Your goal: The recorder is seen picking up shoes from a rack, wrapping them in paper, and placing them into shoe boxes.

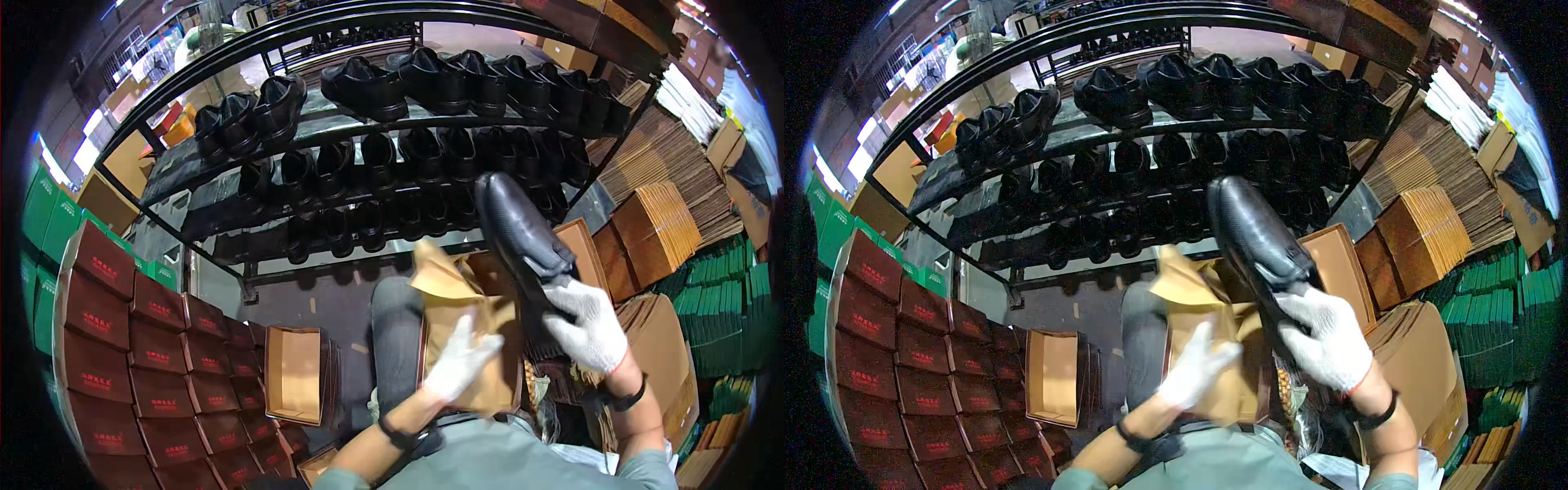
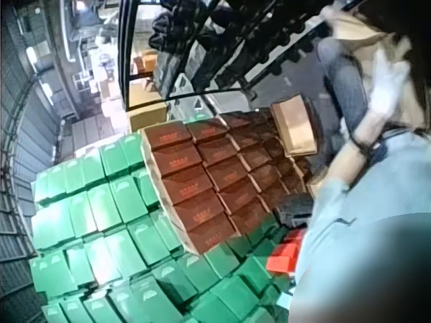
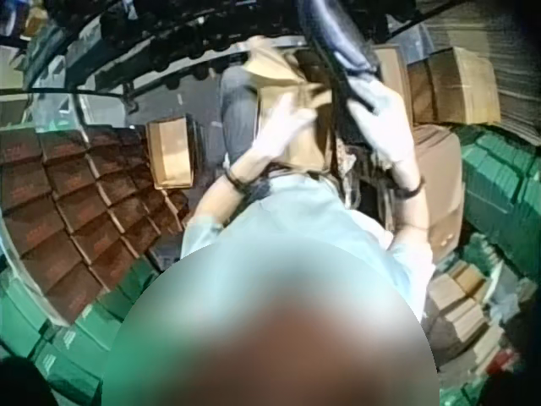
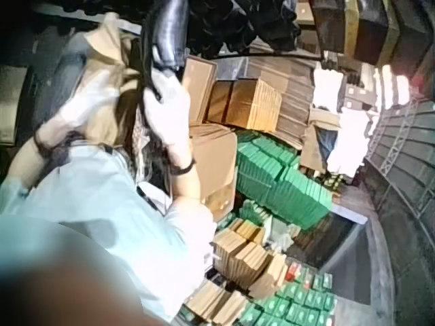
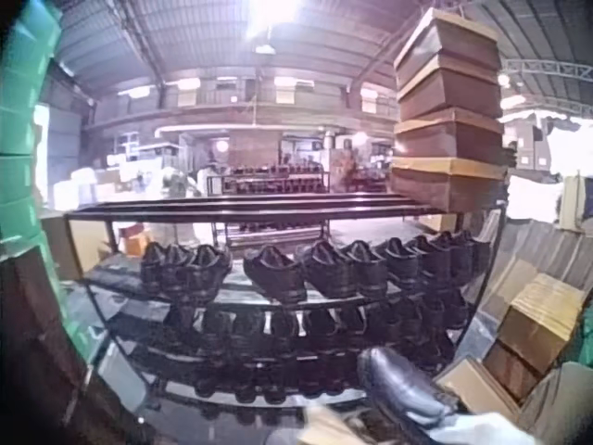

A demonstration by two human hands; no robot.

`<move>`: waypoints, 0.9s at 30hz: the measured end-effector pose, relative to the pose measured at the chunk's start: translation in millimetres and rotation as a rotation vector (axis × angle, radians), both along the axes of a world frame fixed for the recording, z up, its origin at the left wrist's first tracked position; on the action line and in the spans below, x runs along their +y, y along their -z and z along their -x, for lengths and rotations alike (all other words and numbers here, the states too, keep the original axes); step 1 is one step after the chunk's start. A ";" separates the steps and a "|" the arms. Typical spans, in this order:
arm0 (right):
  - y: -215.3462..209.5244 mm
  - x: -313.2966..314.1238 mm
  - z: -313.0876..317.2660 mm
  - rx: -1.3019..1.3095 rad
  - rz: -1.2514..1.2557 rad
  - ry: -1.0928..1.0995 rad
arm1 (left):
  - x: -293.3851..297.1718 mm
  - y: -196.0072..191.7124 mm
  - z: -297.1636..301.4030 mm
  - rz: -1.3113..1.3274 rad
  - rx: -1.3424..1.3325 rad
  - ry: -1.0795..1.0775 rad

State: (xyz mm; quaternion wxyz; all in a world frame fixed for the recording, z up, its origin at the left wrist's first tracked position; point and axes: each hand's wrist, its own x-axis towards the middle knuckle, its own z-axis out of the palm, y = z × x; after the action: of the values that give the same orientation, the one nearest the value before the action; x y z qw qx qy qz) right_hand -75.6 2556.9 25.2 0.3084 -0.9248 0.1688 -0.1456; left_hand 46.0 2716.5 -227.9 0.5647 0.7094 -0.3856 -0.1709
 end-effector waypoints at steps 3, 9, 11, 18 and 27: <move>-19.2 -23.2 -29.0 0.028 0.643 -0.124 | -57.1 41.5 42.9 -0.423 0.229 0.519; 63.4 -51.5 -64.7 0.032 0.610 -0.354 | -4.8 -100.6 28.5 -0.118 -0.118 0.877; 80.7 -56.3 -62.4 -0.168 0.488 -0.341 | -2.5 -91.6 -11.1 0.132 -0.267 0.651; 327.7 -126.8 143.3 0.097 0.233 0.772 | -84.5 -36.9 -78.4 -0.304 -0.827 0.525; 245.7 -154.7 169.1 -0.411 0.298 1.075 | -17.0 -88.6 -58.9 -0.201 -0.462 0.247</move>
State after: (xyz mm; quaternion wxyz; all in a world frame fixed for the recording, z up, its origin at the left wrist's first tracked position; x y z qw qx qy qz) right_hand -244.7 2402.2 -220.6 0.0846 -0.6957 0.5281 -0.4796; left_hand 104.9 2699.5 -139.3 0.3636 0.7295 -0.5688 -0.1098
